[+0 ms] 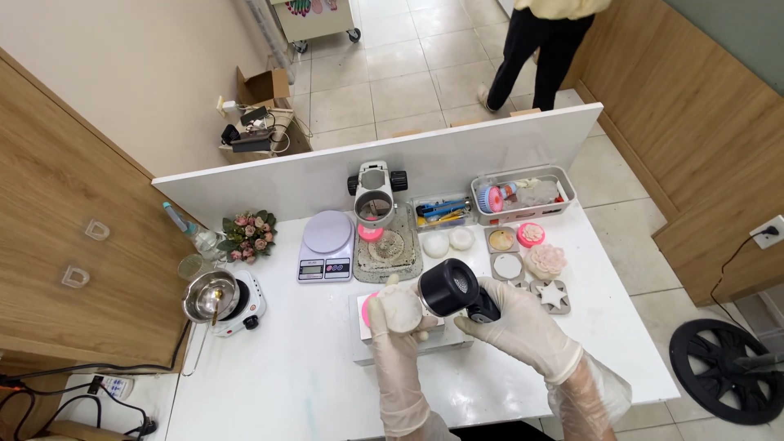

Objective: The recorder prepares a candle mold and uses a heat gun to finish the surface of a handmade candle.

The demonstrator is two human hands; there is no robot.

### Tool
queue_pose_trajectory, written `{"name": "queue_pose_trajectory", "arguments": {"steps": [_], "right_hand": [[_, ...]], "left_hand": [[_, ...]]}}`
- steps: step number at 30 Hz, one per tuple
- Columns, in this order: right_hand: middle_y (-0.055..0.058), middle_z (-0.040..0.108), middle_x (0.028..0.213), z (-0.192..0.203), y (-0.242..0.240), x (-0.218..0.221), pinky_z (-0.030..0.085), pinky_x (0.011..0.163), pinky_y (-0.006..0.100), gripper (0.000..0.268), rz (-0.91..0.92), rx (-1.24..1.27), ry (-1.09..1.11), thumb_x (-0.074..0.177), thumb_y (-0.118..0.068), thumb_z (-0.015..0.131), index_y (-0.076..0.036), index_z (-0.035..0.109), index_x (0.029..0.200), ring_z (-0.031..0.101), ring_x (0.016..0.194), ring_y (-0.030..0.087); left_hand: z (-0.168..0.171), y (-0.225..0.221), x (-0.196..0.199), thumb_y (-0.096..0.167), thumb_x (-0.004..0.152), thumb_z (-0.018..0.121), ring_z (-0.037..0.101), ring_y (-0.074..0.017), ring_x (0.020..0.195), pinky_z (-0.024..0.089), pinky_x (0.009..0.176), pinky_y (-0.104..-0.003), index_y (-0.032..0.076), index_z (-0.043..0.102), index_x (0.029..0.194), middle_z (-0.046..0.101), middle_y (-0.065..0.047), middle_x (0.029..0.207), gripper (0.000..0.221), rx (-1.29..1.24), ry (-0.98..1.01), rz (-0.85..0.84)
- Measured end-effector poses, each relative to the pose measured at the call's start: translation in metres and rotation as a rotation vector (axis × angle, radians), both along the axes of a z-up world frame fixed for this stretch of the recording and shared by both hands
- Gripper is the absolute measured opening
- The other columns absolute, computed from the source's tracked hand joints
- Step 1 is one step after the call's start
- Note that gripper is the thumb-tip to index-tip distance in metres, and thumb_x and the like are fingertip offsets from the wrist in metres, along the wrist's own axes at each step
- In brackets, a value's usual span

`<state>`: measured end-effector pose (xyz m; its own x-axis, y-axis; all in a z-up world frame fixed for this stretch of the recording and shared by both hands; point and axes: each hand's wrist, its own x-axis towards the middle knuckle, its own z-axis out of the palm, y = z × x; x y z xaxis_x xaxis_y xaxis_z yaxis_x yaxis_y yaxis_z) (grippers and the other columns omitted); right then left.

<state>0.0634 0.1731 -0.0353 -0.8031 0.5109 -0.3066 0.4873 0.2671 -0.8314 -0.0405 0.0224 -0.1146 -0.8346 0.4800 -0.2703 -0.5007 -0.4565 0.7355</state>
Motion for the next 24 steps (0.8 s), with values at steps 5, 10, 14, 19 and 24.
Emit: {"name": "queue_pose_trajectory", "arguments": {"steps": [5,10,14,19,24], "right_hand": [[-0.003,0.071,0.075,0.017,-0.001,-0.002,0.054,0.068,0.027,0.039,-0.028,0.057,-0.03,0.074,-0.025,0.084,-0.013,0.074,0.11,0.064,0.069,0.008],[-0.002,0.067,0.074,0.003,-0.002,0.0,0.053,0.066,0.027,0.037,-0.01,-0.023,0.037,0.074,-0.024,0.086,-0.011,0.076,0.107,0.058,0.069,0.008],[-0.004,0.067,0.074,0.011,-0.011,0.002,0.053,0.065,0.026,0.04,0.006,-0.078,0.02,0.073,-0.023,0.086,-0.013,0.076,0.11,0.057,0.068,0.006],[-0.005,0.066,0.075,0.008,-0.013,0.005,0.052,0.065,0.025,0.039,0.039,-0.062,0.069,0.074,-0.022,0.086,-0.011,0.076,0.11,0.056,0.069,0.006],[-0.005,0.068,0.074,0.014,-0.015,0.004,0.054,0.066,0.024,0.041,0.021,0.002,0.066,0.073,-0.023,0.086,-0.012,0.075,0.112,0.057,0.068,0.006]], "left_hand": [[0.021,-0.001,0.006,0.06,0.096,0.04,0.057,-0.0105,0.058,0.043,0.051,-0.025,0.015,0.038,0.157,0.072,-0.014,0.11,0.075,-0.092,0.049,0.092],[0.044,-0.006,0.009,0.062,0.095,0.036,0.053,-0.0104,0.052,0.042,0.047,-0.025,0.017,0.04,0.155,0.073,-0.013,0.095,0.075,-0.086,0.054,0.131],[0.04,-0.003,0.008,0.065,0.097,0.031,0.053,-0.01,0.051,0.042,0.042,-0.025,0.013,0.05,0.151,0.067,-0.007,0.081,0.078,-0.015,0.0,0.114],[0.047,-0.007,0.014,0.069,0.094,0.025,0.053,-0.0095,0.048,0.039,0.037,-0.023,0.013,0.055,0.146,0.063,-0.001,0.072,0.081,0.065,-0.055,0.089],[0.049,-0.012,0.014,0.063,0.098,0.031,0.051,-0.01,0.05,0.039,0.041,-0.025,0.009,0.054,0.149,0.064,-0.002,0.075,0.078,0.063,0.009,0.099]]}}
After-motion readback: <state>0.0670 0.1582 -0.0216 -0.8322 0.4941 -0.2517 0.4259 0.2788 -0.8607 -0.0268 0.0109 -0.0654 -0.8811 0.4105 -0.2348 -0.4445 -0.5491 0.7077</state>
